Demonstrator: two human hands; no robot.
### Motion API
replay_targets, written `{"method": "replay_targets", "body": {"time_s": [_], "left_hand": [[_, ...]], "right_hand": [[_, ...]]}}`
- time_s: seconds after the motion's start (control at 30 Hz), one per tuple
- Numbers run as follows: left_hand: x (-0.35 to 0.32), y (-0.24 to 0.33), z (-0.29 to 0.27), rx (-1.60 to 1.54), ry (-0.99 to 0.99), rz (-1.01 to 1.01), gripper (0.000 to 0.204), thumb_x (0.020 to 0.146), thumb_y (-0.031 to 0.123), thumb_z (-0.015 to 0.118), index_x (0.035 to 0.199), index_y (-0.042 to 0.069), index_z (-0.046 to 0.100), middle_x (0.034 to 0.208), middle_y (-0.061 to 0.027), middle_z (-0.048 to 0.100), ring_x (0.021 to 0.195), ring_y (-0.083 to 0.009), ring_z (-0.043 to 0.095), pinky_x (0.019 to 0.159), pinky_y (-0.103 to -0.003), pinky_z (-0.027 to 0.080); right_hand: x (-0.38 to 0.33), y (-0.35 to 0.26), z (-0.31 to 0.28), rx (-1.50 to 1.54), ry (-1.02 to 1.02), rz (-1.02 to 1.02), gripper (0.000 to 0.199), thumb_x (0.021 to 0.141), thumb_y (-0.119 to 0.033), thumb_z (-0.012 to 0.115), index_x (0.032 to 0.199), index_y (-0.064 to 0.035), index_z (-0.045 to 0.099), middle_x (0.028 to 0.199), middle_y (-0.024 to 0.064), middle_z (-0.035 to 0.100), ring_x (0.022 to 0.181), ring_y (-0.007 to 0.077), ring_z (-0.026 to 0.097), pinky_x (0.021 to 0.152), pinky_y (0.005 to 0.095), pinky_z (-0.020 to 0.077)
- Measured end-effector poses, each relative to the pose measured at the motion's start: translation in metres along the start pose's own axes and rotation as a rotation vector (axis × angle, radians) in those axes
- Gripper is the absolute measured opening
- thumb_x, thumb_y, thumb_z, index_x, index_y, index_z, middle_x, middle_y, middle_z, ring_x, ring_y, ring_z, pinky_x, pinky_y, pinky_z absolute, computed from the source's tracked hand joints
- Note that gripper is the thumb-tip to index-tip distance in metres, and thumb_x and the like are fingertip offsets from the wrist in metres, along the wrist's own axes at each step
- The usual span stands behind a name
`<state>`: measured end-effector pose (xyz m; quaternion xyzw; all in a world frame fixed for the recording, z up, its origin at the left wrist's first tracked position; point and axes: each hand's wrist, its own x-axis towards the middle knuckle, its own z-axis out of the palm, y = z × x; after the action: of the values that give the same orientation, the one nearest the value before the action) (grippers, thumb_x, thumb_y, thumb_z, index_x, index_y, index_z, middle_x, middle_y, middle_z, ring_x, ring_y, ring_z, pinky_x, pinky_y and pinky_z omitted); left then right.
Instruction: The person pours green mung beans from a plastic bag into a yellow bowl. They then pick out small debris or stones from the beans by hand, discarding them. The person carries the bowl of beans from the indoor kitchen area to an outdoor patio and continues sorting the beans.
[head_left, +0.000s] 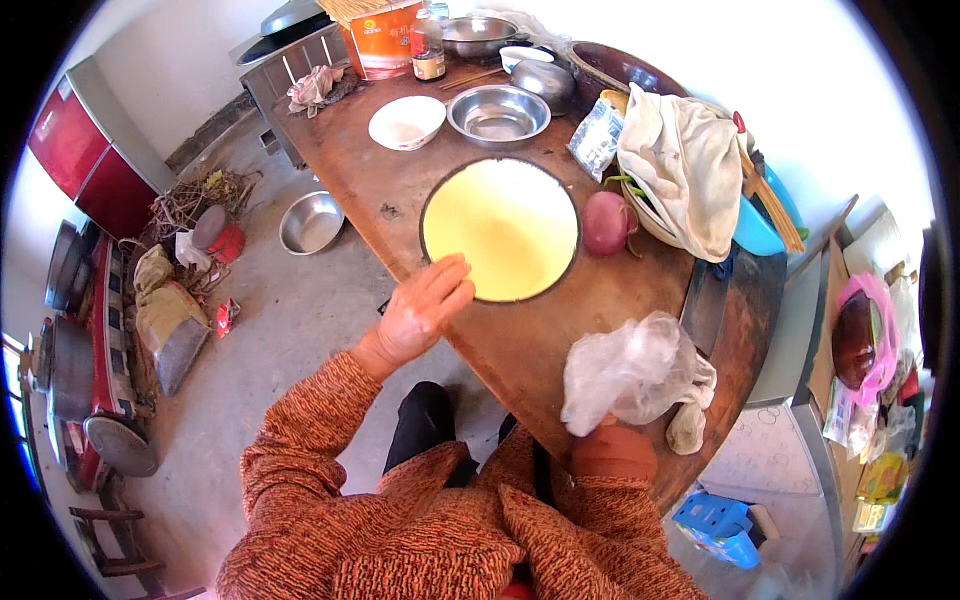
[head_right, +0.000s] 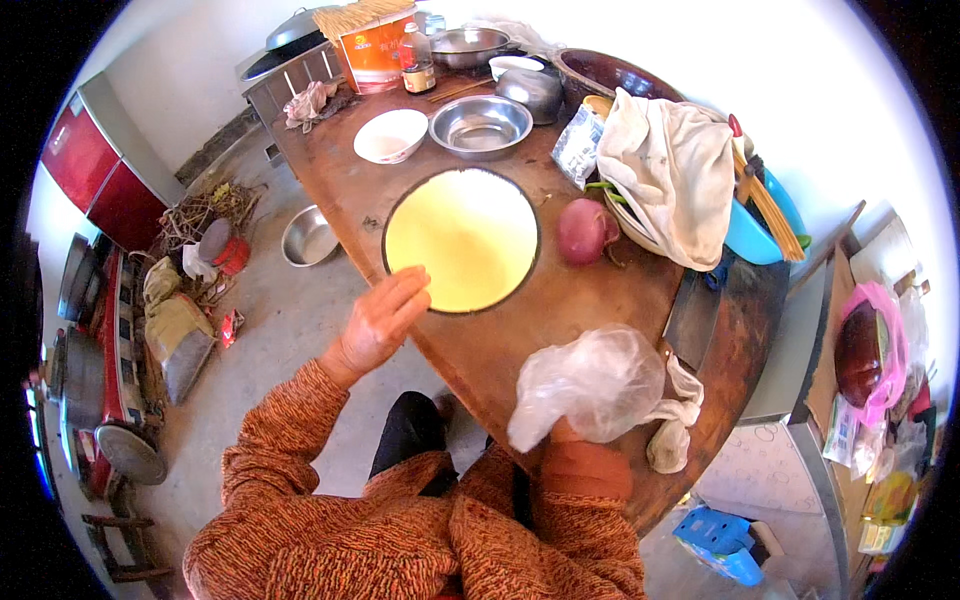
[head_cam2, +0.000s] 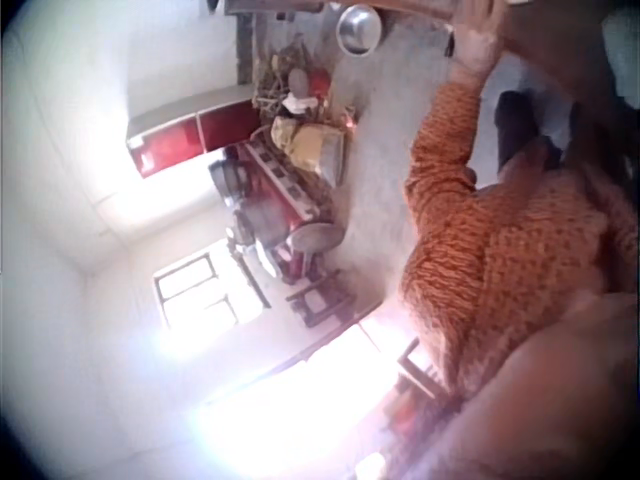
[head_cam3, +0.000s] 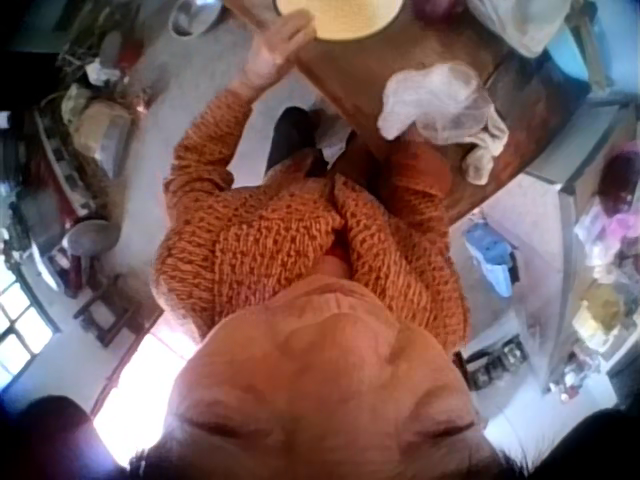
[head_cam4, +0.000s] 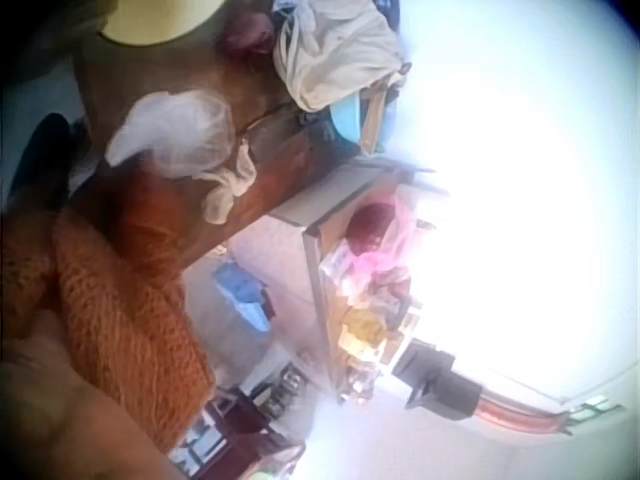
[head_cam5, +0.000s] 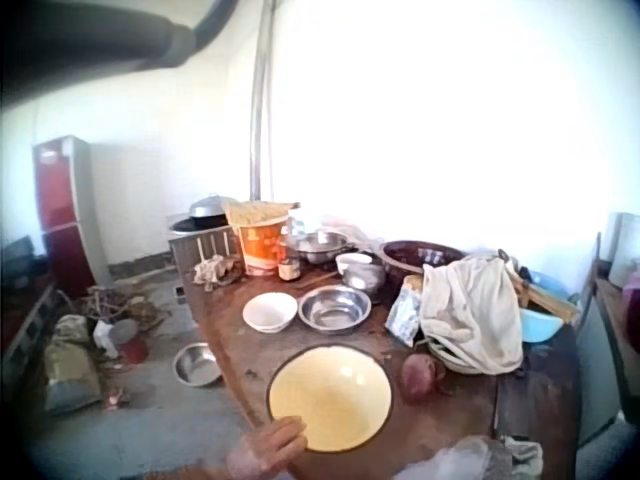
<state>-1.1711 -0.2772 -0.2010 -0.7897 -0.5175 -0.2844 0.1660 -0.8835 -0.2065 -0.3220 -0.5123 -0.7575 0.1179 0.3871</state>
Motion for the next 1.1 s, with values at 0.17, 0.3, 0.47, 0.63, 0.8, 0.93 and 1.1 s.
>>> {"method": "replay_targets", "body": {"time_s": [0.17, 0.3, 0.47, 0.63, 0.8, 0.93, 1.1], "left_hand": [[-0.049, 0.039, -0.001, -0.057, -0.043, -0.025, 0.022, 0.069, -0.004, 0.06, 0.09, -0.002, 0.056, 0.105, -0.0163, 0.061, 0.105, -0.0335, 0.061, 0.085, -0.038, 0.054], [-0.067, 0.062, 0.014, -0.097, -0.079, -0.071, 0.019, 0.071, -0.003, 0.06, 0.09, -0.001, 0.056, 0.105, -0.0151, 0.061, 0.104, -0.0325, 0.061, 0.085, -0.037, 0.053], [-0.073, 0.078, 0.036, -0.071, -0.061, -0.109, 0.018, 0.074, -0.004, 0.06, 0.091, -0.001, 0.057, 0.107, -0.0148, 0.061, 0.106, -0.0325, 0.06, 0.086, -0.038, 0.053], [-0.069, 0.087, 0.053, -0.053, 0.029, -0.177, 0.023, 0.075, 0.0, 0.061, 0.098, 0.0, 0.057, 0.113, -0.0156, 0.058, 0.114, -0.0337, 0.055, 0.094, -0.043, 0.046], [-0.072, 0.119, 0.051, -0.073, 0.116, -0.378, 0.043, 0.072, 0.0, 0.069, 0.112, 0.002, 0.054, 0.129, -0.0166, 0.051, 0.125, -0.0342, 0.046, 0.103, -0.049, 0.036], [-0.089, 0.137, 0.041, -0.09, 0.176, -0.451, 0.049, 0.073, 0.005, 0.072, 0.118, 0.004, 0.051, 0.134, -0.0166, 0.047, 0.13, -0.0346, 0.04, 0.107, -0.05, 0.031], [-0.118, 0.141, 0.031, -0.067, 0.197, -0.486, 0.048, 0.073, 0.008, 0.073, 0.116, 0.005, 0.052, 0.134, -0.0164, 0.047, 0.131, -0.0345, 0.04, 0.107, -0.049, 0.03]], "right_hand": [[-0.003, -0.004, 0.002, -0.627, -0.099, -0.183, 0.018, 0.087, -0.034, 0.059, 0.087, -0.0159, 0.06, 0.081, -0.0008, 0.058, 0.082, 0.0171, 0.057, 0.074, 0.03, 0.0465], [-0.006, -0.002, 0.016, -0.973, -0.236, -0.299, 0.018, 0.088, -0.034, 0.058, 0.087, -0.0162, 0.06, 0.081, -0.0011, 0.057, 0.082, 0.0169, 0.057, 0.074, 0.0299, 0.0464], [-0.001, 0.006, 0.005, -0.502, -0.11, -0.151, 0.018, 0.089, -0.032, 0.058, 0.095, -0.0153, 0.058, 0.087, -0.0005, 0.058, 0.085, 0.0169, 0.057, 0.076, 0.031, 0.047], [0.0, 0.011, -0.003, 0.165, 0.115, 0.07, 0.02, 0.091, -0.03, 0.057, 0.103, -0.0144, 0.057, 0.094, 0.0001, 0.058, 0.088, 0.017, 0.057, 0.079, 0.0321, 0.0476], [-0.007, 0.017, -0.004, 0.693, 0.285, 0.215, 0.024, 0.092, -0.028, 0.057, 0.111, -0.0135, 0.055, 0.1, 0.0008, 0.059, 0.091, 0.017, 0.058, 0.081, 0.0333, 0.0482], [-0.026, 0.01, -0.006, 0.959, 0.382, 0.344, 0.028, 0.094, -0.027, 0.056, 0.118, -0.0128, 0.054, 0.105, 0.0013, 0.059, 0.094, 0.0171, 0.058, 0.083, 0.0342, 0.0487], [-0.041, 0.004, -0.022, 1.375, 0.282, 0.505, 0.038, 0.093, -0.019, 0.059, 0.128, -0.0087, 0.049, 0.121, 0.0037, 0.055, 0.107, 0.0192, 0.056, 0.091, 0.0354, 0.0477]]}}
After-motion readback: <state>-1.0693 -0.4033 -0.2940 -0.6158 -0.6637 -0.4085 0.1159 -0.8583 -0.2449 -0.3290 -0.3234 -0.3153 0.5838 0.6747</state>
